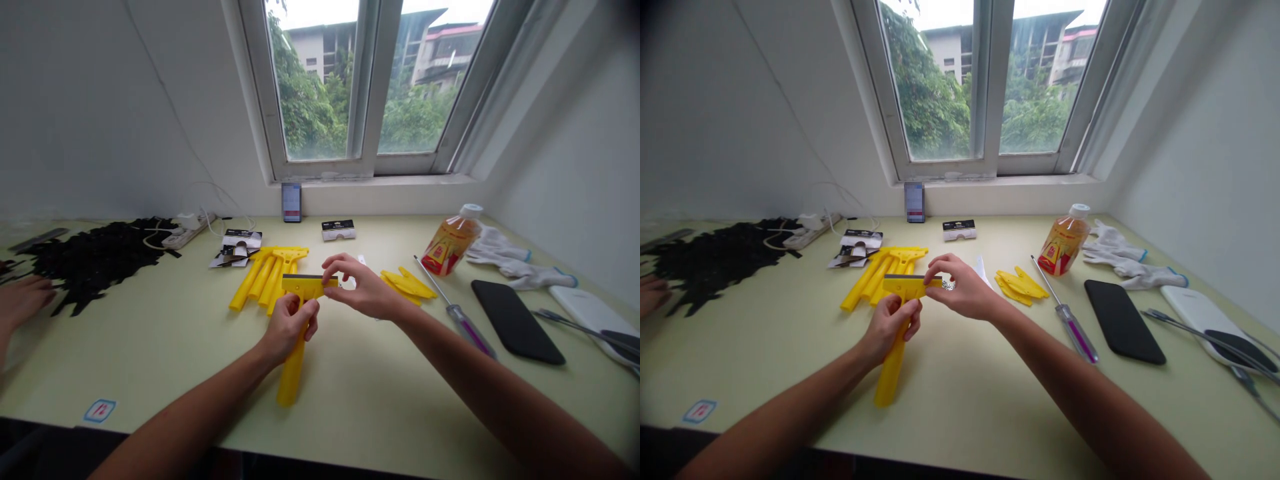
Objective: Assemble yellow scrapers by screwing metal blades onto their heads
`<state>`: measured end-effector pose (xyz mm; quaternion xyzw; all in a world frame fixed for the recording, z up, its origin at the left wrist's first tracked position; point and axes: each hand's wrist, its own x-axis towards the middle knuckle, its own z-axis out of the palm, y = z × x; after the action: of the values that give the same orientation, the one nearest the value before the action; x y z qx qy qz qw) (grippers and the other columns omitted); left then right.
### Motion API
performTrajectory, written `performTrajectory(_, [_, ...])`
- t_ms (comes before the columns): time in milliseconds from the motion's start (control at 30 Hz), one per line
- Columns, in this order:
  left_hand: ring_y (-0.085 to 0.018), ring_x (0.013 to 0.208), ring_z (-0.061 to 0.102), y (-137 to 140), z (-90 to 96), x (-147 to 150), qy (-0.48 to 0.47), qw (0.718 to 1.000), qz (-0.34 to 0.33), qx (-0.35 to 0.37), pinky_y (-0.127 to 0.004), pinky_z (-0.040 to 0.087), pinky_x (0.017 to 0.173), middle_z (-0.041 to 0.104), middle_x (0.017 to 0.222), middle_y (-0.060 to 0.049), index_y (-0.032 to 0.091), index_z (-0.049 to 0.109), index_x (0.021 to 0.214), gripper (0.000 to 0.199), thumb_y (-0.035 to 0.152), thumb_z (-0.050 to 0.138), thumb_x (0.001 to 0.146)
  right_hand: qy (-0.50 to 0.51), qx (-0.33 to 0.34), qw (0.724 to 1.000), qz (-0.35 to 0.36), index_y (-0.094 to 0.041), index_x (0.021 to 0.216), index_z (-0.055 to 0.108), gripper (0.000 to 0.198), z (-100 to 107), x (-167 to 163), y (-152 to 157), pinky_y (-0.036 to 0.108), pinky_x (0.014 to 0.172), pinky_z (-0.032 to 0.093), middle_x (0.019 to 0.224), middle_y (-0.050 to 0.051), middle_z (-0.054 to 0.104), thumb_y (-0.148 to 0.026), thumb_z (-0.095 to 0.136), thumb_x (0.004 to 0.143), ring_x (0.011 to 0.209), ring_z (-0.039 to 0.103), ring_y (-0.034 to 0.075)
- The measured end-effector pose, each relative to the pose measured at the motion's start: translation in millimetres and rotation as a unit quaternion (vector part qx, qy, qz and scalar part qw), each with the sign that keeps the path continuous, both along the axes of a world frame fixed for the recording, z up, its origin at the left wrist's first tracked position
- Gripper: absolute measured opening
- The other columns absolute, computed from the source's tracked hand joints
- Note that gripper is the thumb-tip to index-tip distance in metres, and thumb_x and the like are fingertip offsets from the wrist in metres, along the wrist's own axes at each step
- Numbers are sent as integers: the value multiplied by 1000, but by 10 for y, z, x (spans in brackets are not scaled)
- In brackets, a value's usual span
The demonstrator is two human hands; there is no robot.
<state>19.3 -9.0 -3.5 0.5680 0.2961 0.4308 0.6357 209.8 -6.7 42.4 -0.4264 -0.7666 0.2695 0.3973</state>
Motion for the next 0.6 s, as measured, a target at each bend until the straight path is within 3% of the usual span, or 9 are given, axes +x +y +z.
performTrajectory(100, [-4,36,39,-8,15,-2,9,1000,0,7,-19,24,38,44,50,6,15,48,69,26,32,60,85,68,-67,995,30,-23,95,57,15,-54,-23,31,30,75,44,99,2,59,-21,63,81,95,56,17])
performTrajectory(233, [-4,37,38,7,14,-7,20,1000,-9,6,-19,24,39,43,49,6,16,48,70,26,33,60,85,181,-152,968,82,-24,108,49,31,-147,-69,51,30,72,46,93,0,57,-22,63,81,85,57,15])
performTrajectory(600, [-4,35,29,43,14,8,40,999,-11,-19,-21,18,40,39,40,8,16,47,69,28,35,58,86,226,-195,951,78,-22,113,51,37,-205,-117,95,30,73,47,95,2,60,-28,66,80,84,58,15])
